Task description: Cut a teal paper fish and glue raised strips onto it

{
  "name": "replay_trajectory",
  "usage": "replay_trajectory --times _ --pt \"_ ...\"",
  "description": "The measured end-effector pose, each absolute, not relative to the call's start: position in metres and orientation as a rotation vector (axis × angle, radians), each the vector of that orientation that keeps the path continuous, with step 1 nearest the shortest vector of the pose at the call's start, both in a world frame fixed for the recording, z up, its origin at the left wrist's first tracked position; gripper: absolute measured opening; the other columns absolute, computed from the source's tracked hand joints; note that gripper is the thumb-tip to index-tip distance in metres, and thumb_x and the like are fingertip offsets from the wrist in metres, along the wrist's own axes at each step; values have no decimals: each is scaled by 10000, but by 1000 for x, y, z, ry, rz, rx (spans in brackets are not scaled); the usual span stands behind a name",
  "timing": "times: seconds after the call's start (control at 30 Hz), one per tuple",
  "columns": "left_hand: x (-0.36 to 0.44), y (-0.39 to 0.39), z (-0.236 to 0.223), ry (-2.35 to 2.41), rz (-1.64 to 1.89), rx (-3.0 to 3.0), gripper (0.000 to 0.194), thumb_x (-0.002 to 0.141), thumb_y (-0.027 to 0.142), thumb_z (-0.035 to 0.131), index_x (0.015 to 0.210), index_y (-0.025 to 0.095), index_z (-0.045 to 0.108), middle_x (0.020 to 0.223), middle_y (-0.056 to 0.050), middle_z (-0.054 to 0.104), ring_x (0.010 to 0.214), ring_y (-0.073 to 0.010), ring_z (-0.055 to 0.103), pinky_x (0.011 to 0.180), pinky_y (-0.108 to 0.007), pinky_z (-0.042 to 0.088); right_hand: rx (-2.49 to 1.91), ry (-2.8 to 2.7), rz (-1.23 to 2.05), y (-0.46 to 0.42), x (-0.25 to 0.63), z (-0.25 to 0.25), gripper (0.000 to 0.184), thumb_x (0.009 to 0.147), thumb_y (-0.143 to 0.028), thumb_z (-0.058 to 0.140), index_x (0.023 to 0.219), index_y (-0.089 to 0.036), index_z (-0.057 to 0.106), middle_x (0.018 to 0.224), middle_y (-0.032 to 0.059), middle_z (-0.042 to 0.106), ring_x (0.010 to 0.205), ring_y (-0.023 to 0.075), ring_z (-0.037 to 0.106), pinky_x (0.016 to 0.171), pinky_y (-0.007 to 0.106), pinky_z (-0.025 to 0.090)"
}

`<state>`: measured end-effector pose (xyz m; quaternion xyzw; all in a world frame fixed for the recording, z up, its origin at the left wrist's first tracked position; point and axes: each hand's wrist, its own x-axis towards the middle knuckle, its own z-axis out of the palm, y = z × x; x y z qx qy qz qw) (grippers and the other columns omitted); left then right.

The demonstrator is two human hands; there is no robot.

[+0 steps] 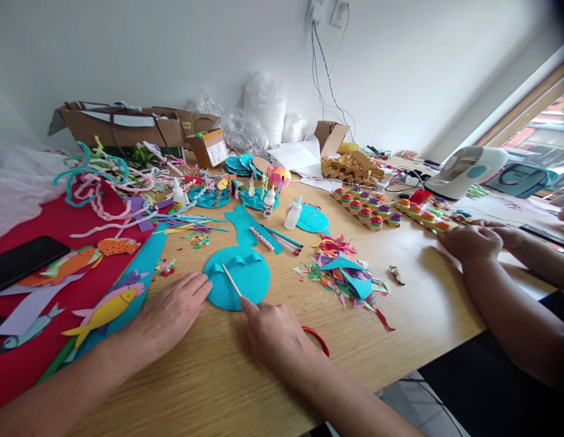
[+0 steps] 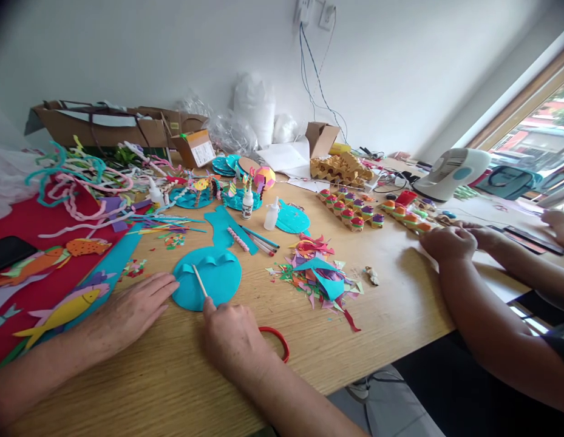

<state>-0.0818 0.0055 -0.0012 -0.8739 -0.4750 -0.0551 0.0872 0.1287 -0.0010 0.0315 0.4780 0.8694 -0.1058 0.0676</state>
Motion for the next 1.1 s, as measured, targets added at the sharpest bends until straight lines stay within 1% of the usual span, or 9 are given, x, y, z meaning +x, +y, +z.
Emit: replay_trajectory --times 0.1,0.17,0.27,0.37,0.57,0.73,0.87,1.0,1.1 --pt "-83 6 -2 -1389 -166 -2610 356 809 56 381 1062 128 621 1106 -129 665 1070 -255 593 907 -396 501 1448 2632 -320 -1 130 31 300 839 -124 415 1095 -178 562 780 94 710 614 205 668 478 246 357" --pt "-84 6 -4 -1401 -199 -2608 352 817 65 378 1067 134 616 1109 -126 663 1069 -250 593 903 -395 504 1475 2639 -344 -3 132 32 311 847 -124 404 1108 -172 567 776 92 709 634 211 673 483 254 352" --pt "-85 6 -7 -1449 -284 -2622 353 831 79 357 1058 169 612 1113 -104 662 1073 -234 588 900 -395 506 1516 2692 -371 -8 136 35 393 856 -106 393 1223 -162 523 816 88 710 681 198 674 515 255 364" --pt "-85 5 -9 -1484 -348 -2632 357 826 74 347 1048 167 611 1131 -112 652 1079 -239 581 896 -410 507 1463 2802 -375 -15 137 34 464 841 -86 404 1296 -150 466 842 78 703 685 176 663 523 249 368" --pt "-84 -2 -6 -1492 -298 -2608 362 830 71 344 1074 148 600 1121 -132 649 1066 -251 588 893 -424 509 1351 2809 -416 -16 125 32 405 818 -83 404 1198 -152 525 860 86 703 668 170 657 520 240 380" --pt "-83 -5 -4 -1406 -243 -2560 349 835 46 334 1028 118 617 1090 -149 656 1014 -273 611 858 -437 526 1366 2740 -362 -11 118 31 369 814 -111 414 1154 -167 546 803 93 708 642 206 667 504 247 382" --pt "-83 -4 -6 -1360 -263 -2544 339 835 40 345 1029 99 616 1072 -159 660 1001 -281 614 846 -434 532 1362 2717 -384 -11 116 30 350 798 -109 414 1111 -168 558 805 101 710 648 227 674 499 261 393" --pt "-83 -5 -7 -1364 -242 -2537 317 842 44 358 1012 115 616 1049 -145 664 992 -271 617 845 -414 533 1355 2710 -417 -10 116 29 394 799 -104 407 1162 -172 542 867 106 712 696 241 678 531 284 419" --pt "-84 -5 -7 -1403 -213 -2533 315 838 40 364 1016 134 606 1056 -131 659 990 -257 618 840 -400 536 1338 2725 -421 -10 116 27 412 801 -108 408 1190 -168 532 873 108 710 701 238 674 548 288 428"
